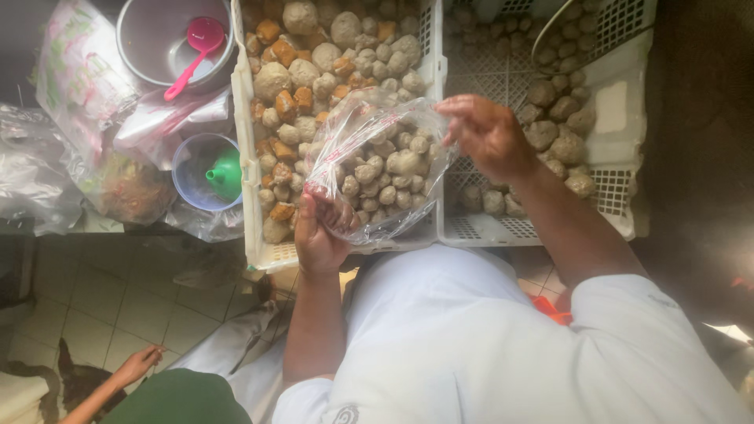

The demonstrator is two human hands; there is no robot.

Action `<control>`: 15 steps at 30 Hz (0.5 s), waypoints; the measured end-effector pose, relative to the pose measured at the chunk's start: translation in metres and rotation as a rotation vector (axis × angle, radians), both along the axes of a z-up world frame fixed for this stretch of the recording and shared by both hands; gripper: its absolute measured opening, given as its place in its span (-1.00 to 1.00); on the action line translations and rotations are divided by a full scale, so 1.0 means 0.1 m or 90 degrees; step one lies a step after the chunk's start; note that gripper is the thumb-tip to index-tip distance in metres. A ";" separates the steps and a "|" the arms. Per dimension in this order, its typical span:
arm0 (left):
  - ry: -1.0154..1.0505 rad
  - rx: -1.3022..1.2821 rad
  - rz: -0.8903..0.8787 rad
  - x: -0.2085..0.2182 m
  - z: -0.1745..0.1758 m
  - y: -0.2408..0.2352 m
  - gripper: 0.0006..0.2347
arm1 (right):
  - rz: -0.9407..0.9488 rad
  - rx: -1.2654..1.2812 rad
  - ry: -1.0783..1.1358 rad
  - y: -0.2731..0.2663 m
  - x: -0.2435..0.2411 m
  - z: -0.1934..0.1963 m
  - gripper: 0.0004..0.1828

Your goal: The person picks meatballs from a white crate and places them into a plastic bag held in the other hand. The person repeats this process, filling the bag with meatballs from the crate.

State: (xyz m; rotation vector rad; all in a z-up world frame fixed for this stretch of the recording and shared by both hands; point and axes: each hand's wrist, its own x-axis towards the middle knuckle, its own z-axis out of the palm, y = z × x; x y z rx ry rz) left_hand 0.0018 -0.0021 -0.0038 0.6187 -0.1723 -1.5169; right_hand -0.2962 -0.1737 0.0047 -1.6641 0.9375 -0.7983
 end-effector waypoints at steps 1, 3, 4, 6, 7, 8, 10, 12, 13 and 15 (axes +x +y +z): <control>0.003 0.004 0.001 0.00 0.01 0.01 -0.74 | -0.063 0.060 0.098 -0.18 -0.01 -0.10 -0.68; 0.015 -0.017 0.000 -0.01 0.03 0.02 -0.74 | -0.146 0.003 0.250 -0.66 -0.06 -0.40 -0.69; 0.026 -0.037 -0.002 -0.01 0.02 0.01 -0.74 | -0.165 -0.113 0.306 -0.85 -0.14 -0.59 -0.69; 0.024 -0.038 0.003 0.00 0.02 0.00 -0.74 | -0.173 -0.221 0.413 -1.15 -0.29 -1.02 -0.72; 0.010 -0.019 0.009 0.00 0.01 -0.01 -0.74 | -0.171 -0.248 0.462 -1.25 -0.35 -1.25 -0.73; -0.003 0.005 0.016 0.00 0.01 0.02 -0.73 | -0.168 -0.261 0.504 -1.29 -0.40 -1.49 -0.74; 0.044 -0.057 0.004 0.00 0.00 0.02 -0.73 | -0.165 -0.269 0.563 -1.36 -0.47 -1.87 -0.77; 0.034 -0.072 0.006 -0.01 -0.01 0.01 -0.72 | -0.161 -0.268 0.595 -1.38 -0.55 -2.10 -0.79; 0.000 -0.053 0.013 -0.01 -0.01 0.01 -0.71 | -0.158 -0.267 0.606 -1.34 -0.61 -2.14 -0.79; -0.036 -0.037 0.026 0.01 -0.01 0.02 -0.71 | -0.140 -0.262 0.593 -1.29 -0.65 -2.14 -0.80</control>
